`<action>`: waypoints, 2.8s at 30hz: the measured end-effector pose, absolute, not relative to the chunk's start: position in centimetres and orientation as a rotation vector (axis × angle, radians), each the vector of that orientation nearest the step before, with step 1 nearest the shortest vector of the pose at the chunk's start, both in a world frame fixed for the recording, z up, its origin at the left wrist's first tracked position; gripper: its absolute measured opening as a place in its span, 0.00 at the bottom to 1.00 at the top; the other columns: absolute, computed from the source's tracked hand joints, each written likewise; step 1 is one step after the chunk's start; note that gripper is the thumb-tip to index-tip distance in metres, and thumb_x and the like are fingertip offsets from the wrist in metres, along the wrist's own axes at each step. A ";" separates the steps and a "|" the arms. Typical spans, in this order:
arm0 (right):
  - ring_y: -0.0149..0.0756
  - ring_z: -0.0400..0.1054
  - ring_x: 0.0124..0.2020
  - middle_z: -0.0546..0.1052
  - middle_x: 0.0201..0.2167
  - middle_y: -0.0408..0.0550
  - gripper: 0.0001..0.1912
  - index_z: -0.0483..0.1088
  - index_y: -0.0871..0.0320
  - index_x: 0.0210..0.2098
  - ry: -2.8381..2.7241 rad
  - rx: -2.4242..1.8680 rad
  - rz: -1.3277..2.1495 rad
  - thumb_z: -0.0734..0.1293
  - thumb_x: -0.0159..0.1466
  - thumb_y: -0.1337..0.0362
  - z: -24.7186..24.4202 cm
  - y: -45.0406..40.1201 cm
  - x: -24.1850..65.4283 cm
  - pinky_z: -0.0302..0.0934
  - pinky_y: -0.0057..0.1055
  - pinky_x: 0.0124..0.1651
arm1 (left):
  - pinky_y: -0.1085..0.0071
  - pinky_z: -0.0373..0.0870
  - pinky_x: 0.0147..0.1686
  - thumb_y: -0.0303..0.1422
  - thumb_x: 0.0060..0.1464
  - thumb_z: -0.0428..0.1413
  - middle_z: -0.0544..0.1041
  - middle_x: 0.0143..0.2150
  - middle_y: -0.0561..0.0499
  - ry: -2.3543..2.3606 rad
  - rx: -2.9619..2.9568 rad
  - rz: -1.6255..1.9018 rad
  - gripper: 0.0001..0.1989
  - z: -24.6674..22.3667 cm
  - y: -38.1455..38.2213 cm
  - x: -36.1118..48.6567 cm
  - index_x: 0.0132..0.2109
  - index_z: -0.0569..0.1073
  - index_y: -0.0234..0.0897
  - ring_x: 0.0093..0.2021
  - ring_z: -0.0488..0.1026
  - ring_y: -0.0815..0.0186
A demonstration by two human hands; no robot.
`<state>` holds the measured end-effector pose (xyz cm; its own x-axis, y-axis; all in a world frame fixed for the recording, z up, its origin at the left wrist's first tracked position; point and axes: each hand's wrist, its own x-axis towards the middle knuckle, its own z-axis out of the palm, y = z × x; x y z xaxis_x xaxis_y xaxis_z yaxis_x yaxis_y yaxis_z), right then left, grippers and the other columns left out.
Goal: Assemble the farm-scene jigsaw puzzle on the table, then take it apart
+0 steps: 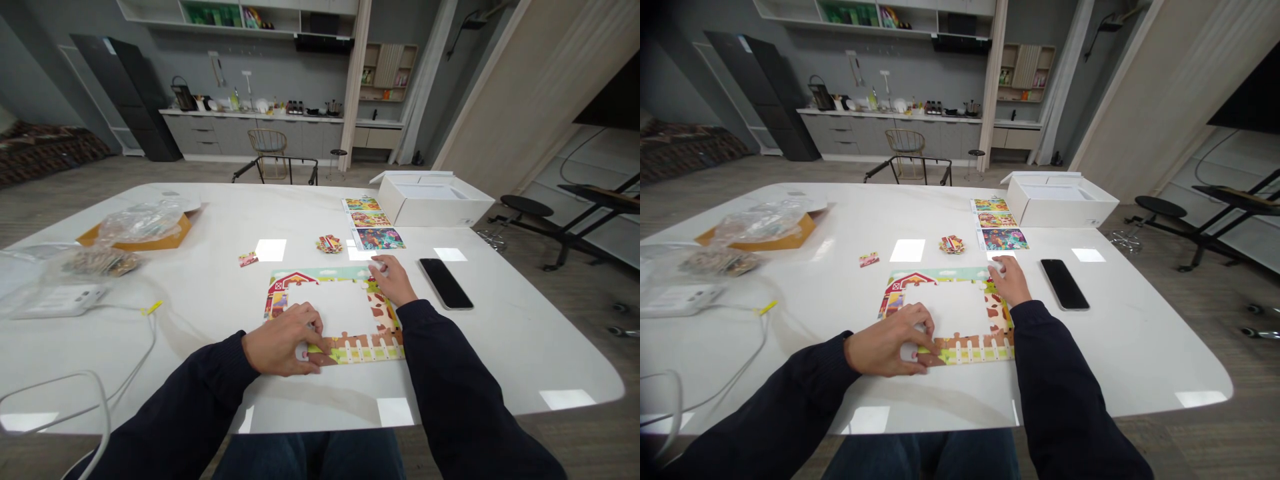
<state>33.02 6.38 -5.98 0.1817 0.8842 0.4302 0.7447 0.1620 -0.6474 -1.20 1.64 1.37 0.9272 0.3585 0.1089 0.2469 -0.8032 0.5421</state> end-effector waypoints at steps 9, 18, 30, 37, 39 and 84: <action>0.41 0.68 0.35 0.76 0.47 0.54 0.20 0.74 0.56 0.49 -1.597 -1.611 0.197 0.65 0.65 0.50 -5.9 6.4 33.0 0.68 0.45 0.48 | 0.59 0.68 0.56 0.40 0.52 0.69 0.75 0.51 0.46 0.353 2.530 0.314 0.17 1.5 2.1 -1.5 0.50 0.81 0.49 0.53 0.71 0.55; 0.41 0.68 0.34 0.76 0.45 0.54 0.23 0.75 0.56 0.49 -1.621 -1.602 0.172 0.64 0.66 0.45 -6.2 6.7 33.4 0.68 0.45 0.48 | 0.49 0.64 0.62 0.33 0.54 0.65 0.74 0.58 0.40 1.685 2.254 1.029 0.25 -2.9 13.3 -10.8 0.58 0.70 0.36 0.60 0.68 0.48; 0.42 0.68 0.35 0.74 0.39 0.52 0.26 0.75 0.58 0.49 -1.613 -1.627 0.167 0.64 0.65 0.44 -5.9 6.5 33.3 0.66 0.43 0.48 | 0.56 0.73 0.53 0.34 0.53 0.64 0.81 0.45 0.47 1.492 2.278 1.000 0.15 -2.1 13.0 -11.0 0.47 0.75 0.41 0.48 0.77 0.55; 0.40 0.68 0.35 0.73 0.38 0.51 0.25 0.75 0.60 0.49 -1.598 -1.611 0.175 0.64 0.66 0.46 -5.9 6.5 33.3 0.65 0.42 0.47 | 0.54 0.65 0.60 0.31 0.57 0.62 0.79 0.47 0.46 0.633 2.457 0.812 0.12 0.6 -0.3 -6.2 0.48 0.76 0.42 0.53 0.73 0.57; 0.40 0.67 0.35 0.73 0.39 0.51 0.24 0.75 0.59 0.50 -1.598 -1.611 0.188 0.64 0.66 0.47 -5.9 6.5 33.2 0.65 0.41 0.47 | 0.54 0.64 0.59 0.30 0.55 0.63 0.79 0.47 0.47 0.690 2.472 0.796 0.14 -0.1 -2.5 -6.0 0.49 0.77 0.44 0.55 0.71 0.55; 0.41 0.68 0.35 0.75 0.38 0.50 0.25 0.75 0.59 0.50 -1.564 -1.655 0.230 0.63 0.65 0.46 -5.9 6.4 33.1 0.65 0.40 0.46 | 0.56 0.68 0.58 0.32 0.61 0.60 0.78 0.49 0.46 0.984 2.309 0.909 0.09 -0.8 -2.3 -7.0 0.49 0.75 0.42 0.55 0.71 0.56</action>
